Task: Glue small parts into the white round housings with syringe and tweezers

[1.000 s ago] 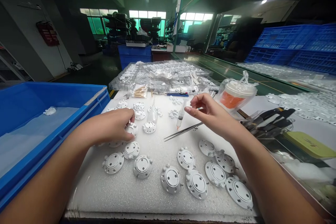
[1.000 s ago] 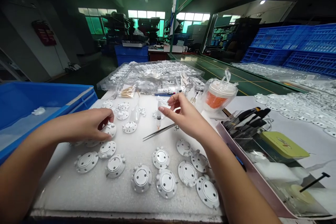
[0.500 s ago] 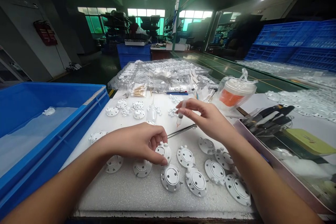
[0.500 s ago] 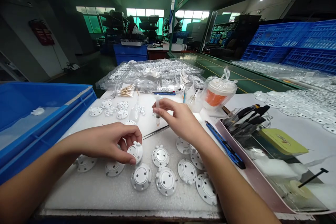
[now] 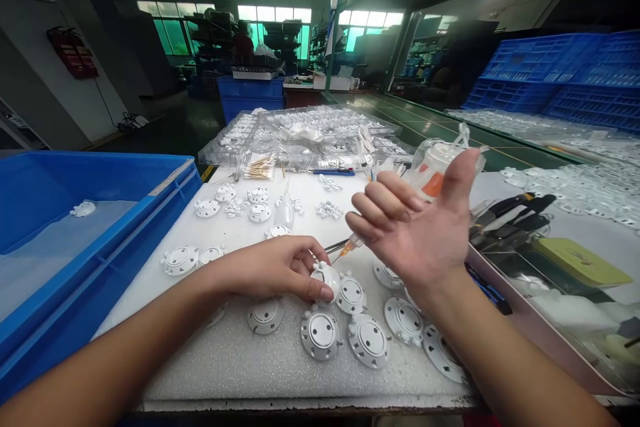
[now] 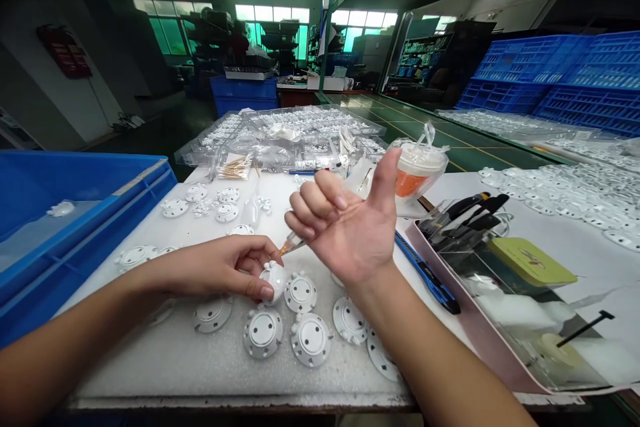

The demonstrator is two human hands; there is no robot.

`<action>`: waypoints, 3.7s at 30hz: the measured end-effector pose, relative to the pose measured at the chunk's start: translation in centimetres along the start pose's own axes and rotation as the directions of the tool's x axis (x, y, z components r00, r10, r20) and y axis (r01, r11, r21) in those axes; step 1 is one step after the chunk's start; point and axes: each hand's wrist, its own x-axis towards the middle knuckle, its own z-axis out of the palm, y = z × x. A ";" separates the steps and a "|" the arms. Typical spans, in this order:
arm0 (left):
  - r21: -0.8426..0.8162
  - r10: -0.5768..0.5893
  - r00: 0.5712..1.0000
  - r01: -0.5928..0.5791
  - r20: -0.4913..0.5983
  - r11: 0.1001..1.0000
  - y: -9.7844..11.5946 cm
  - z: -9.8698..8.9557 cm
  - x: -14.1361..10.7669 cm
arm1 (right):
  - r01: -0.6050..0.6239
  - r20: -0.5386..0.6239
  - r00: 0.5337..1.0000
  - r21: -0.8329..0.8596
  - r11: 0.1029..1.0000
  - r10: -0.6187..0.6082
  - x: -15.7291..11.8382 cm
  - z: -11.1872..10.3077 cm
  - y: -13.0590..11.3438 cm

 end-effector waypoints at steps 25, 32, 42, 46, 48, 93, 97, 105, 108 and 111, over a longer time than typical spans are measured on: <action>0.008 -0.027 1.000 0.027 -0.012 1.000 0.2 0.1 -0.2 | -0.201 0.017 0.980 0.177 0.964 0.201 -0.4 -1.1 1.1; -0.002 -0.014 1.000 0.014 0.001 1.000 0.3 0.1 -0.3 | -0.202 -0.015 0.978 0.157 0.967 0.207 -0.4 -1.0 1.1; -0.007 -0.025 1.000 0.025 -0.008 1.000 0.3 0.1 -0.4 | -0.188 -0.034 0.980 0.131 0.973 0.194 -0.4 -0.9 1.2; -0.012 -0.017 1.000 0.017 -0.001 1.000 0.1 0.1 -0.3 | -0.177 -0.035 0.983 0.097 0.979 0.181 -0.5 -0.7 1.1; -0.007 -0.014 1.000 0.014 -0.001 1.000 0.1 0.1 -0.2 | -0.179 -0.036 0.983 0.079 0.981 0.183 -0.5 -0.6 1.0; 0.137 -0.008 0.994 0.023 -0.112 0.990 0.4 0.6 -0.6 | -0.035 -0.322 0.910 -0.685 0.727 -0.260 0.9 -3.0 -1.2; 0.157 0.014 0.993 0.005 -0.115 0.988 0.3 0.7 -0.8 | -0.134 -0.323 0.935 -0.700 0.701 -0.144 0.8 -4.1 -1.4; 0.185 0.022 0.991 0.003 -0.133 0.983 0.4 1.0 -0.9 | -0.289 -0.375 0.927 -0.763 0.578 -0.031 0.9 -6.2 -1.6; 0.192 0.012 0.989 0.017 -0.145 0.981 0.5 1.1 -1.0 | -0.325 -0.402 0.914 -0.809 0.490 -0.057 1.1 -6.2 -1.4; 0.195 0.012 0.988 0.018 -0.151 0.981 0.5 1.1 -0.8 | -0.368 -0.420 0.903 -0.865 0.341 -0.091 0.9 -6.0 -1.5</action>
